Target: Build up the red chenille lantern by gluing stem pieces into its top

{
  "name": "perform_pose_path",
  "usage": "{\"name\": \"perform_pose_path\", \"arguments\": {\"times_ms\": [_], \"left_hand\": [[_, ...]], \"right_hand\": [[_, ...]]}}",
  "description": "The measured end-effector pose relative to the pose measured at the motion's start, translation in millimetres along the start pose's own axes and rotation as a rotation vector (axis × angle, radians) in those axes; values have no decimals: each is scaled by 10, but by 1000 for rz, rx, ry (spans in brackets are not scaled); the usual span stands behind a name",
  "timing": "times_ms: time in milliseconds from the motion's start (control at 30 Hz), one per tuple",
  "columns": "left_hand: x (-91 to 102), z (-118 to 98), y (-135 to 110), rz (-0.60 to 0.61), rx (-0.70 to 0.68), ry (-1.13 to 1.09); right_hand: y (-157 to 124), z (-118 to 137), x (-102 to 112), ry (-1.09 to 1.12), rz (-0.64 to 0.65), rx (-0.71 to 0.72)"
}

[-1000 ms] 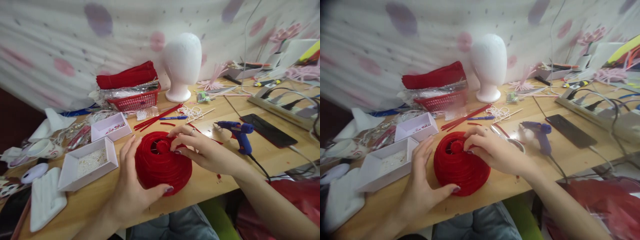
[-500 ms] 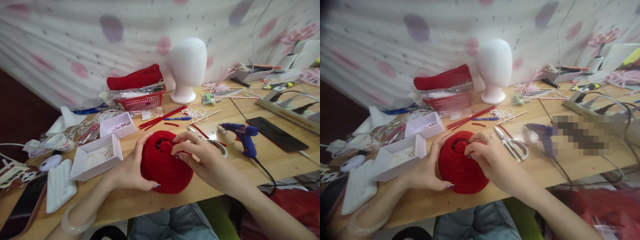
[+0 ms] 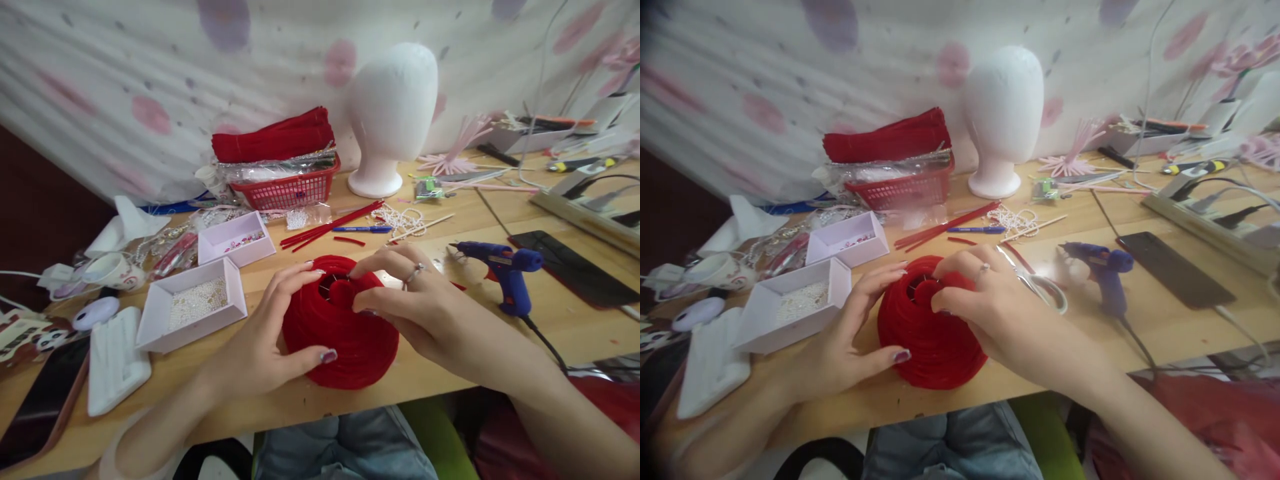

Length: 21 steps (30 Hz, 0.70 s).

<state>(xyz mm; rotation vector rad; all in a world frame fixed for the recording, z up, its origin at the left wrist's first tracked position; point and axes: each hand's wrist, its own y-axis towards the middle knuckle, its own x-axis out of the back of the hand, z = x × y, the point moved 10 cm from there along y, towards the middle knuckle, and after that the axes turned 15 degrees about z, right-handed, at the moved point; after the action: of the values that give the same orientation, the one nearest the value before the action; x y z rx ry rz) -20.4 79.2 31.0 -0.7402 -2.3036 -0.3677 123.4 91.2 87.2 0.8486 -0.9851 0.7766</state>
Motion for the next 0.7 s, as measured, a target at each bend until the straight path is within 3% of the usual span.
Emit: {"name": "perform_pose_path", "arguments": {"times_ms": [100,367,567,700], "left_hand": [[-13,11,-12,-70,4,-18],[-36,-71,-43,-68,14,52],[181,-323,24,-223,-54,183],[230,-420,80,-190,-103,223]], "right_hand": [[5,62,-4,-74,6,28],[42,66,20,-110,7,53],[70,123,24,-208,55,61],[76,170,22,-289,76,67]]}}
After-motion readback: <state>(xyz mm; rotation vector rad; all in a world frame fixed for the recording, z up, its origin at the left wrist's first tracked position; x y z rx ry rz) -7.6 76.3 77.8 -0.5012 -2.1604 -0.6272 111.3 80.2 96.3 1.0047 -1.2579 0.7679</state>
